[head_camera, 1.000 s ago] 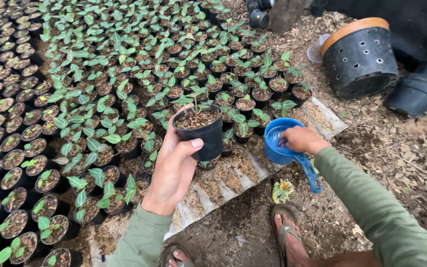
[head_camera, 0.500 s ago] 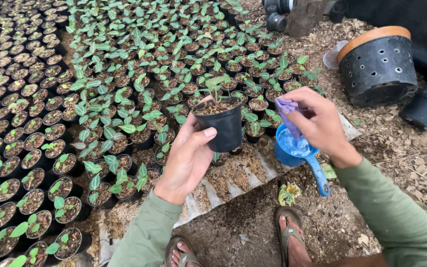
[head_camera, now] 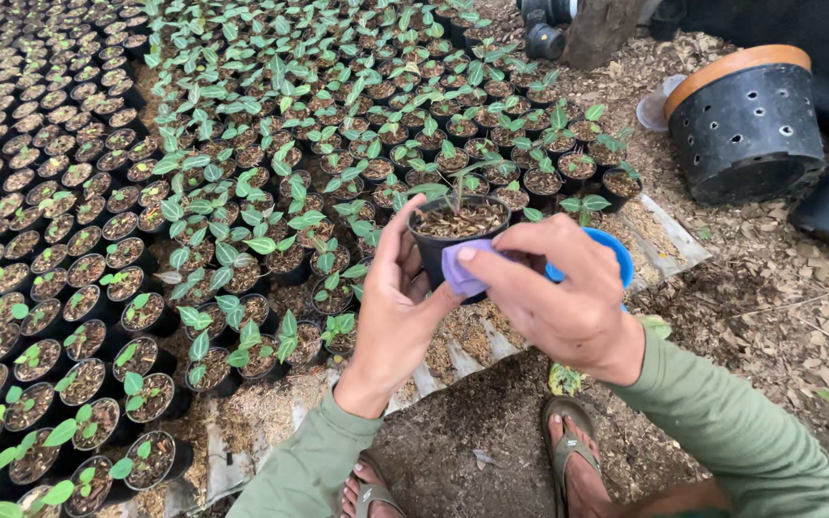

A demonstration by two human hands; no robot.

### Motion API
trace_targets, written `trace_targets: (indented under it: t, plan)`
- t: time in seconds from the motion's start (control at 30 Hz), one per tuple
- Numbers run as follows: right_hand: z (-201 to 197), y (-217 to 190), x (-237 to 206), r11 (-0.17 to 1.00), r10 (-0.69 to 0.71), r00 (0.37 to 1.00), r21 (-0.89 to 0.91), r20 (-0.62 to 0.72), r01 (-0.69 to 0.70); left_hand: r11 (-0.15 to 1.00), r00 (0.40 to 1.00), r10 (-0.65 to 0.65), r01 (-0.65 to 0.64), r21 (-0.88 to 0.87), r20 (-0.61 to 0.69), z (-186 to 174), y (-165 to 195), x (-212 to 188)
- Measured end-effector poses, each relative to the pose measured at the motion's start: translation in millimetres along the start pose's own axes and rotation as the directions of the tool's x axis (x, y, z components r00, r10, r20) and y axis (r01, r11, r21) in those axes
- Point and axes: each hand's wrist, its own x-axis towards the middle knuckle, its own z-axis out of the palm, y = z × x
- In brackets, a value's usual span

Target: The person repeatedly picks up small black plant pots, wipes the exterior with a purple cloth, and places them back among rows of seedlings. The person dips the cloth into a blue water container between wipes.

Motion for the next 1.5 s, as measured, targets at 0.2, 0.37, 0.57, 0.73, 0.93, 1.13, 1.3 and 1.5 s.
trace_targets:
  t: [0.2,0.37,0.57,0.73,0.93,1.13,1.3,1.5]
  plan:
    - [2.8,8.4,3.0,0.990,0.129,0.990,-0.043,-0.058,-0.131,0.998,0.997,-0.023,0.019,-0.052,-0.067,-5.9,-1.2,-1.9]
    - [6.4,-0.8,-1.7,1.000,0.019,1.000,0.015,-0.019,-0.018,0.997,0.997,0.067,-0.065,0.040,-0.045,-1.6,-3.6,-1.2]
    - [6.9,10.0,-2.0,0.986,0.098,0.994,0.138,-0.054,-0.090,0.997,0.999,-0.029,0.027,-0.078,-0.023,-13.9,8.2,-0.3]
    - [-7.4,16.9,1.9,0.958,-0.016,0.978,0.282,0.208,-0.044,0.954,0.999,0.031,-0.035,-0.299,-0.019,-30.2,12.7,7.2]
    - [-11.4,11.2,2.5,0.935,0.213,0.975,0.278,0.057,-0.220,0.968,0.997,0.006,0.015,-0.251,0.083,-35.6,6.1,4.6]
    - [-3.5,12.2,4.5,0.971,0.050,0.990,0.224,0.130,-0.078,0.957,0.994,-0.018,0.049,-0.287,0.110,-35.0,4.9,5.2]
    - [-13.2,20.8,3.4,0.902,0.168,0.967,0.365,0.193,-0.229,0.856,0.986,-0.079,0.141,-0.498,0.143,-46.1,10.7,2.8]
    - [1.5,18.5,-2.0,0.913,0.280,0.960,0.302,0.027,-0.274,0.854,0.979,-0.123,0.188,-0.485,0.163,-40.5,2.2,2.9]
